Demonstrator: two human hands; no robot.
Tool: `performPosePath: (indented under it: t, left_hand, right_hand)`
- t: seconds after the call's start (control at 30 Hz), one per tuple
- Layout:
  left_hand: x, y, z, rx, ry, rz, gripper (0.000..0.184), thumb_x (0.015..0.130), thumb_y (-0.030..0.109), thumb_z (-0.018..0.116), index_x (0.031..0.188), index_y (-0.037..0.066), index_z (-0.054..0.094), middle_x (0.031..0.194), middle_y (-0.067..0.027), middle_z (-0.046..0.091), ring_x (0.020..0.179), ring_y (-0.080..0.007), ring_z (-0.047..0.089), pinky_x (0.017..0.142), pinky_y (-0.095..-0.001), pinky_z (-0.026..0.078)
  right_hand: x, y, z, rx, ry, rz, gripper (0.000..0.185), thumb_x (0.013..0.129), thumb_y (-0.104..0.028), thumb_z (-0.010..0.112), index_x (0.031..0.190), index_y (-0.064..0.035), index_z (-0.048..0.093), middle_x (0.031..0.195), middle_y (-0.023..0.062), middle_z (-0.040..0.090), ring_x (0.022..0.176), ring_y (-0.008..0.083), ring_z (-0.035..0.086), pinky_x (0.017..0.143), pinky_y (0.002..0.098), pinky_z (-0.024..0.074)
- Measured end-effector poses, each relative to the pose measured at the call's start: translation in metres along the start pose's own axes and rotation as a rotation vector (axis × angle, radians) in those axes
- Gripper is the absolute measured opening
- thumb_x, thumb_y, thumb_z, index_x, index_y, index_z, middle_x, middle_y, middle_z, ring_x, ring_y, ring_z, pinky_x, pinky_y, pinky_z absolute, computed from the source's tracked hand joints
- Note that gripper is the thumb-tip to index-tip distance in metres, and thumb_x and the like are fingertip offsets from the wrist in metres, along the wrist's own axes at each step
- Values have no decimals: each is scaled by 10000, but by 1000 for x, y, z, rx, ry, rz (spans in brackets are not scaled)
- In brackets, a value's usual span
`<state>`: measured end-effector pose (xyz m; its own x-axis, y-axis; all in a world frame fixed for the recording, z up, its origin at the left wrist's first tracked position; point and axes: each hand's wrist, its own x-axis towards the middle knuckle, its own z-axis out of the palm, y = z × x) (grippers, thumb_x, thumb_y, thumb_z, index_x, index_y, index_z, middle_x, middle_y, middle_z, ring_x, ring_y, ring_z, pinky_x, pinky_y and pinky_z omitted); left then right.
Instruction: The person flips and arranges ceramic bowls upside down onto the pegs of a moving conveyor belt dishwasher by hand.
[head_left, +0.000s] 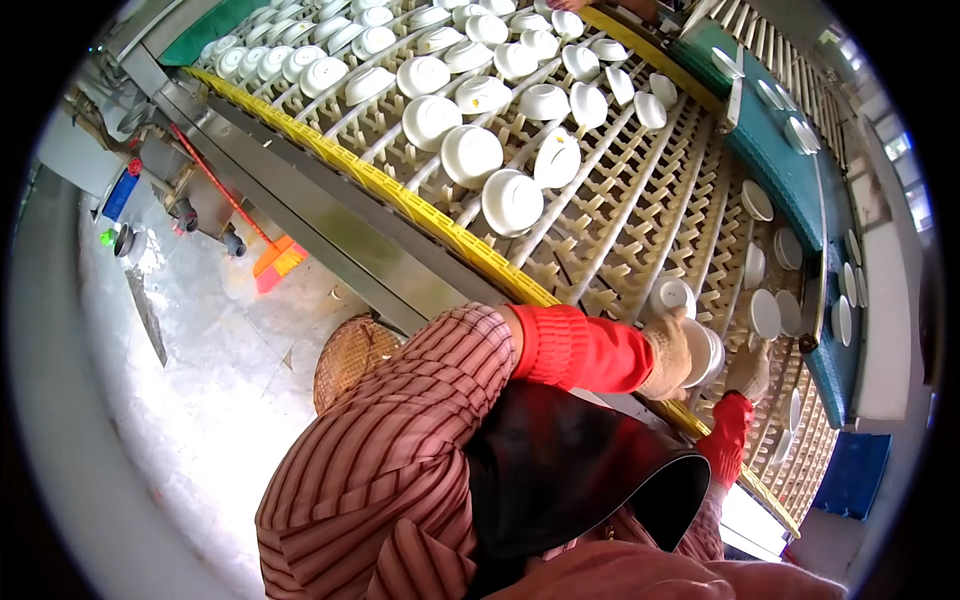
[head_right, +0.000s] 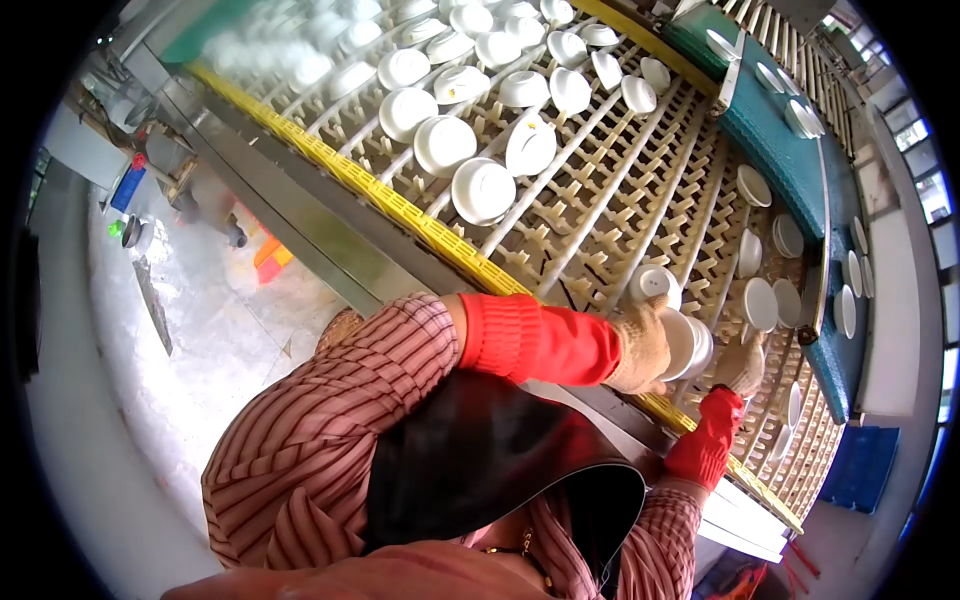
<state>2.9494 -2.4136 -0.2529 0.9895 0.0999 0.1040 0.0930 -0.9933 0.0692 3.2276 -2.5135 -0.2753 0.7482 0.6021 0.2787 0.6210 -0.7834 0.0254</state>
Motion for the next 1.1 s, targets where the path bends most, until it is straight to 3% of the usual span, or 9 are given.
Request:
performPosePath:
  t: [0.23, 0.33, 0.43, 0.57, 0.67, 0.8, 1.0, 1.03, 1.1]
  left_hand:
    - [-54, -55, -34, -750, 75, 15, 271, 1033, 338, 729, 1093, 117, 875, 1033, -148, 848, 933, -270, 816, 860, -425, 631]
    - [-105, -107, -52, -1130, 284, -340, 344, 960, 261, 850, 1270, 115, 821, 1204, -127, 831, 1024, -267, 811, 969, -384, 675]
    - [-175, -202, -70, -63, 539, -75, 663, 791, 263, 960, 1353, 114, 640, 1121, -156, 800, 969, -351, 812, 927, -417, 695]
    - [-311, -325, -149, 79, 327, -765, 657, 901, 179, 860, 1457, 121, 516, 1121, -218, 792, 989, -384, 820, 849, -466, 687]
    - [-372, -391, -138, -704, 668, -1237, 967, 1037, 803, 503, 1291, -98, 746, 1150, -292, 800, 1013, -399, 813, 874, -446, 635]
    - [-385, -370, -132, 224, 40, -1285, 761, 1053, 699, 543, 1388, 40, 726, 1339, -284, 752, 1263, -430, 724, 1079, -519, 546]
    - [-384, -394, -121, 101, 19, -1205, 655, 1079, 602, 580, 1396, 38, 684, 1197, -265, 786, 1153, -475, 730, 997, -580, 542]
    - [-384, -393, -122, 95, 80, -1180, 637, 1072, 587, 605, 1333, 16, 713, 1132, -270, 789, 1106, -478, 732, 966, -568, 548]
    - [-384, -393, -126, 62, 138, -1152, 653, 1055, 615, 611, 1272, 15, 746, 1128, -267, 795, 1104, -462, 749, 964, -565, 559]
  right_hand:
    - [-11, -4, 7, 58, 67, -174, 659, 1004, -314, 687, 1580, -27, 541, 1067, 268, 786, 953, 457, 764, 802, 572, 575]
    - [-19, -12, -5, 136, -8, -119, 693, 1014, -337, 690, 1621, -60, 506, 1170, 317, 757, 1055, 503, 736, 901, 590, 568]
    - [-30, -15, -7, 173, 43, -59, 597, 1031, -288, 678, 1591, -125, 557, 1263, 312, 742, 1136, 496, 718, 938, 563, 581]
    - [-27, 5, 3, 79, 111, -364, 470, 1088, -245, 575, 1521, -76, 646, 1468, 239, 684, 1355, 436, 636, 1042, 494, 559]
    - [-31, -61, -55, 397, 113, -158, 456, 1098, -279, 588, 1485, -59, 687, 1443, 231, 716, 1303, 434, 677, 1036, 436, 565]
    - [-16, -163, -107, 926, -30, -145, 438, 1117, -246, 616, 1486, -22, 694, 1442, 171, 749, 1284, 312, 735, 1064, 385, 564]
    - [-6, -363, -161, 857, 155, -697, 392, 1071, -57, 640, 1457, -80, 709, 1327, 131, 795, 1202, 254, 768, 1064, 356, 588]
    - [6, -390, -145, 1135, -31, -633, 390, 1075, -84, 662, 1463, -71, 701, 1314, 128, 797, 1166, 238, 770, 1024, 352, 602]
    - [-4, -452, -154, 1856, -634, 146, 322, 1151, -256, 631, 1319, 1, 729, 1134, 176, 781, 1084, 276, 766, 1030, 403, 638]
